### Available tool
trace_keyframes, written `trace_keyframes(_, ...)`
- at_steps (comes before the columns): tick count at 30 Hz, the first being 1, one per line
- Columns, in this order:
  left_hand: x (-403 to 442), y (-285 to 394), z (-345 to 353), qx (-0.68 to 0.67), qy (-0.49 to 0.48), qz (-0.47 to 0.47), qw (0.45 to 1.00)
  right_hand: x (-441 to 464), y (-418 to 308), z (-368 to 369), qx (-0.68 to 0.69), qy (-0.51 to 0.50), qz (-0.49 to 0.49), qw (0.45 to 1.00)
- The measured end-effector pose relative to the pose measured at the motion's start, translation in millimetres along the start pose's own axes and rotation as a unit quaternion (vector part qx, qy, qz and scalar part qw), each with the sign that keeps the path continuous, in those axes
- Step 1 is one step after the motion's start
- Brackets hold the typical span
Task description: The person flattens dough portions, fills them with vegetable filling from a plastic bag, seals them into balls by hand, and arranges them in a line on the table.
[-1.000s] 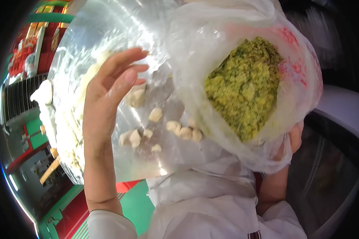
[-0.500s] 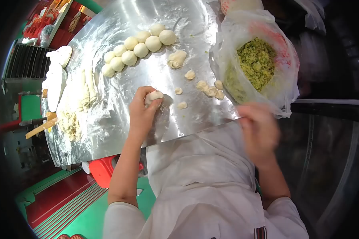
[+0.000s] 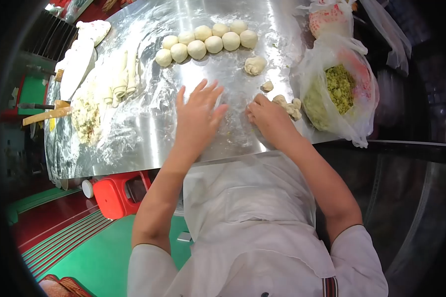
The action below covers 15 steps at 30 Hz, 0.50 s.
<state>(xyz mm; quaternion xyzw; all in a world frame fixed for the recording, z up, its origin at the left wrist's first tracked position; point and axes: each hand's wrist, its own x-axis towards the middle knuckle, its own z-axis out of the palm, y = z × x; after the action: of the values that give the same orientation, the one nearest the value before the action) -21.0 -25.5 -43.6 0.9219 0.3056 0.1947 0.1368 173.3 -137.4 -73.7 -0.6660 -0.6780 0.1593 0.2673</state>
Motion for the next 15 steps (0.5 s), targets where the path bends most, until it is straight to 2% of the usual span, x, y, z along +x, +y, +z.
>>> trace_keyframes(1,-1,-2,15,0.065,-0.014,0.028,0.997,-8,-4,3,-0.003,-0.004,0.0,1.0)
trace_keyframes(2,-11,-6,26,0.059,-0.014,0.024,0.998,-22,-8,8,0.002,-0.007,-0.003,1.0)
trace_keyframes(4,-30,-7,36,0.09,-0.077,0.003,0.993,-32,-14,11,0.005,-0.01,-0.008,1.0)
trace_keyframes(7,-32,-14,35,0.085,-0.078,0.003,0.993,-35,-19,18,0.001,0.013,-0.001,1.0)
trace_keyframes(9,-29,-36,39,0.11,-0.055,0.058,0.991,-14,-32,32,0.068,0.059,-0.069,0.994)
trace_keyframes(10,-27,-36,28,0.112,-0.053,0.056,0.991,-8,-36,38,0.069,0.059,-0.073,0.993)
trace_keyframes(11,-23,-32,9,-0.107,-0.071,-0.048,0.991,-4,-39,45,0.063,0.064,-0.089,0.992)
trace_keyframes(12,-21,-32,-2,-0.322,-0.085,-0.148,0.931,-2,-41,50,0.056,0.069,-0.103,0.991)
trace_keyframes(13,-23,-35,-4,-0.18,-0.094,-0.093,0.975,-2,-40,49,0.058,0.068,-0.104,0.991)
trace_keyframes(14,-29,-33,-6,-0.178,-0.092,-0.098,0.975,-2,-39,46,0.05,0.058,-0.082,0.994)
trace_keyframes(15,-38,-27,-11,-0.107,-0.114,-0.12,0.98,-3,-40,43,0.042,0.048,-0.058,0.996)
